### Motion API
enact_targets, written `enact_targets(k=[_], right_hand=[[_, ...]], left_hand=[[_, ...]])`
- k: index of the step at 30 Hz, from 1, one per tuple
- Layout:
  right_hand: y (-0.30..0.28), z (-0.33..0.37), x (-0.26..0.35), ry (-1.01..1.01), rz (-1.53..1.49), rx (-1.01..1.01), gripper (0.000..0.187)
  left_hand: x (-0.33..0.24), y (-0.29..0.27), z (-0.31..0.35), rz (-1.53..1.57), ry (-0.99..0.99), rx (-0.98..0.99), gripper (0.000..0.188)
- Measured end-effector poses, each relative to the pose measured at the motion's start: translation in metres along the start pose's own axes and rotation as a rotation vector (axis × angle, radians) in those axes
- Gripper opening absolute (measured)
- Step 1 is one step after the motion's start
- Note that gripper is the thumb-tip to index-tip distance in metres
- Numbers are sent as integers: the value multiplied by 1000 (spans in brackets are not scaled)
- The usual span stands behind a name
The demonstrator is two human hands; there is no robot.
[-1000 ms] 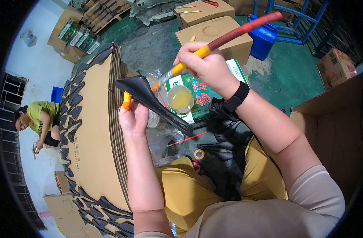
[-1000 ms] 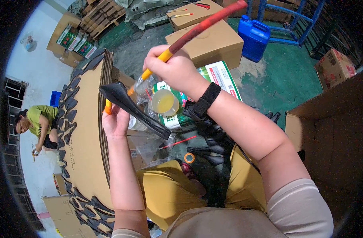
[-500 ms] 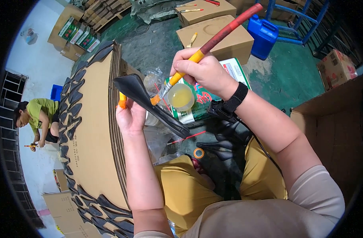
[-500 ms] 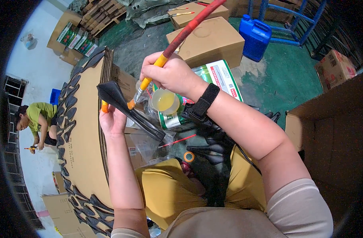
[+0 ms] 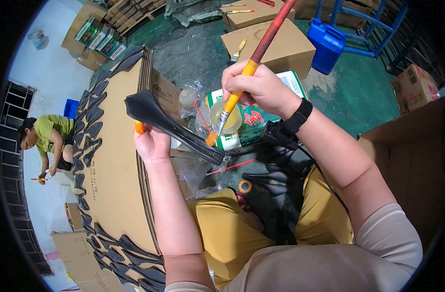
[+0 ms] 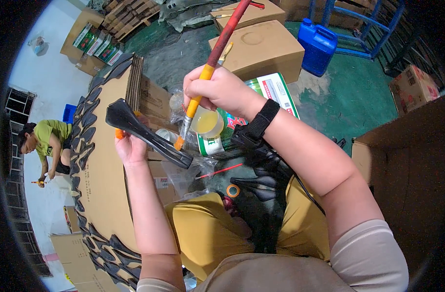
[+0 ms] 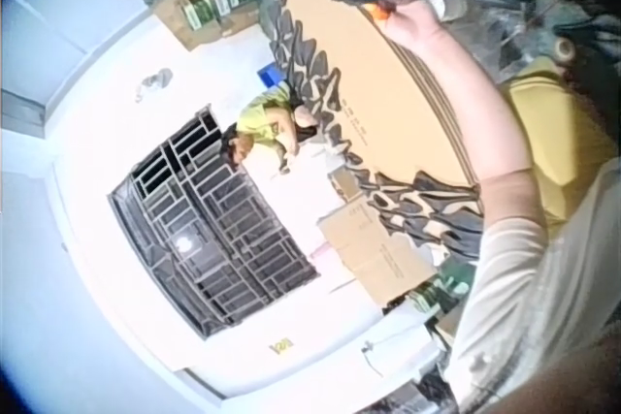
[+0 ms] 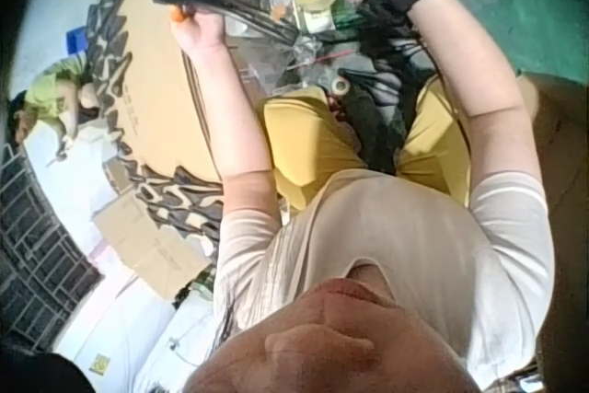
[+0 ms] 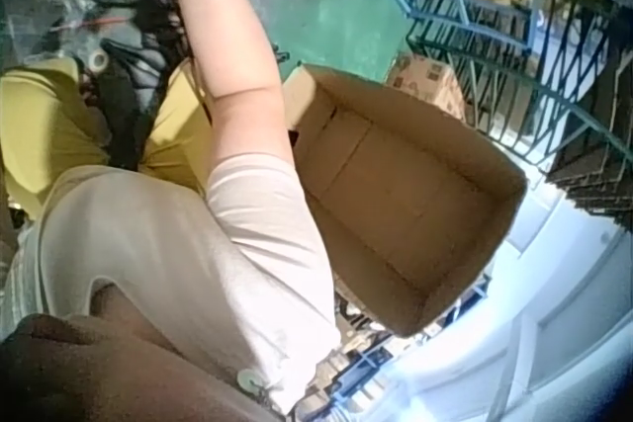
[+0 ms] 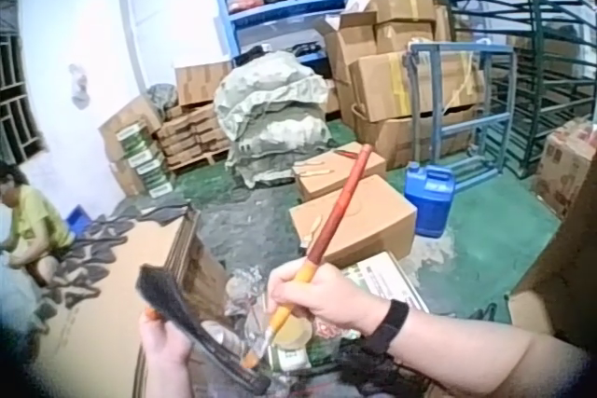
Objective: Applying a yellow liquid or adhesive to small black plastic parts using a brush.
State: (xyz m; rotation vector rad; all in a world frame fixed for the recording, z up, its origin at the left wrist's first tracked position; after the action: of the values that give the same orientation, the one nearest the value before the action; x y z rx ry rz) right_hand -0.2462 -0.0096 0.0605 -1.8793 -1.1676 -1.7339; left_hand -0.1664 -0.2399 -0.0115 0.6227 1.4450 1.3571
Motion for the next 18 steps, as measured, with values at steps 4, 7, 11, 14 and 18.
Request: enact_targets(k=[4, 7, 11, 14, 18], right_hand=[[-11, -2, 0, 15, -77, -42, 19], [-14, -6, -1, -24, -281, -73, 20], [-7, -7, -7, 9, -231, -81, 20], [-3, -7, -10, 5, -191, -55, 21], [-9, -5, -17, 42, -205, -54, 22]], left_hand=[[0, 7, 4, -12, 12, 31, 31], [1, 13, 4, 2, -11, 89, 32], [21, 35, 15, -10, -199, 304, 33], [17, 37, 16, -19, -162, 286, 34], [7, 41, 16, 47, -39, 231, 31]])
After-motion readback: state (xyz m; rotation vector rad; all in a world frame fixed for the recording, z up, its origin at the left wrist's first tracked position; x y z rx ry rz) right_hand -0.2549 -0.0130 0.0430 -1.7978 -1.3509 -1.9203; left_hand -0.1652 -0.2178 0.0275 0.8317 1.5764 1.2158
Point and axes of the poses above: each hand's wrist, its own z-axis away from the middle knuckle, its own y-axis out of the palm, x = y × z, the point moved 10 cm from there along -z, towards the middle knuckle, and after that the axes turned 5 degrees about -x, right-handed, at the moved point
